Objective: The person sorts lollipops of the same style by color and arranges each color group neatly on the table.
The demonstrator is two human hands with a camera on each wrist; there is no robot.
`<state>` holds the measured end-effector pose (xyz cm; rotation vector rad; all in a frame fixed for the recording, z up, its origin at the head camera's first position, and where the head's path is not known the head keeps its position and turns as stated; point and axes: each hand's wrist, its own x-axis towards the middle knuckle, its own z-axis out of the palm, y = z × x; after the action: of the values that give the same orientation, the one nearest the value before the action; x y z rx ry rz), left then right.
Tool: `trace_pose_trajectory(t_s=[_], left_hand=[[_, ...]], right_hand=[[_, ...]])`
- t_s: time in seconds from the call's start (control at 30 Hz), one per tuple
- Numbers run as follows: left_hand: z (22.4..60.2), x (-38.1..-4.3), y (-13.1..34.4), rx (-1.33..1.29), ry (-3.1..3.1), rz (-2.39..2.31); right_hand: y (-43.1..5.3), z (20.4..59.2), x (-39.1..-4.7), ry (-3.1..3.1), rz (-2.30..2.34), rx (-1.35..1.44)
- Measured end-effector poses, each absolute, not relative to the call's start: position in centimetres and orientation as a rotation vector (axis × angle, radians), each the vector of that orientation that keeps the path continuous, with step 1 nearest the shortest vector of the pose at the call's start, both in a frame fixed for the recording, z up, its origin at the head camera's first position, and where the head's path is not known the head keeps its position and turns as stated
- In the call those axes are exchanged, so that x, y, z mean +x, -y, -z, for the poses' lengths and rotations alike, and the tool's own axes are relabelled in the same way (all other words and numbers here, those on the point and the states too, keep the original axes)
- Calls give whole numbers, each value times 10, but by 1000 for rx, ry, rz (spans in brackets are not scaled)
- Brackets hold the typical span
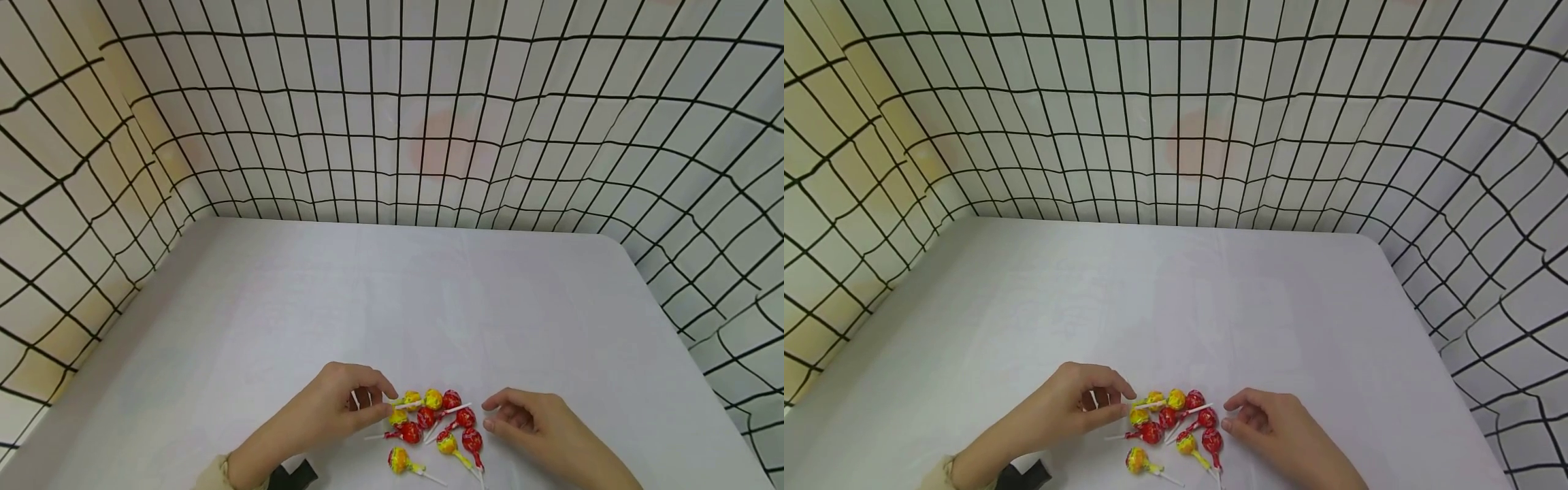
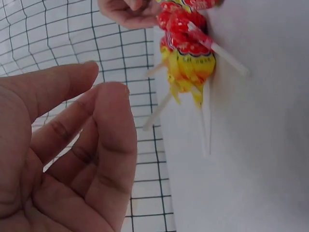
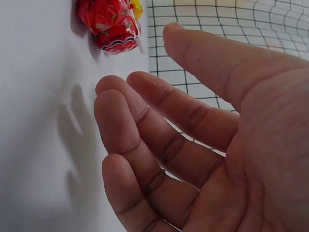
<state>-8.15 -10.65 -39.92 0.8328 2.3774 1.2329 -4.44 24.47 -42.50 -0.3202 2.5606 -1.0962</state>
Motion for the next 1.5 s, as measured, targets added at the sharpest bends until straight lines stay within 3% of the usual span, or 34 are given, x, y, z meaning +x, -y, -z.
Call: trace_pose_trajectory(t_s=[0.33, 1.5], left_hand=[[403, -68, 99, 1076, -2283, -1188], [418, -66, 95, 1166, -2409, -1020]], right_hand=[[-247, 432, -47, -2440, 1168, -312], [-244, 441, -48, -2335, 1159, -290]])
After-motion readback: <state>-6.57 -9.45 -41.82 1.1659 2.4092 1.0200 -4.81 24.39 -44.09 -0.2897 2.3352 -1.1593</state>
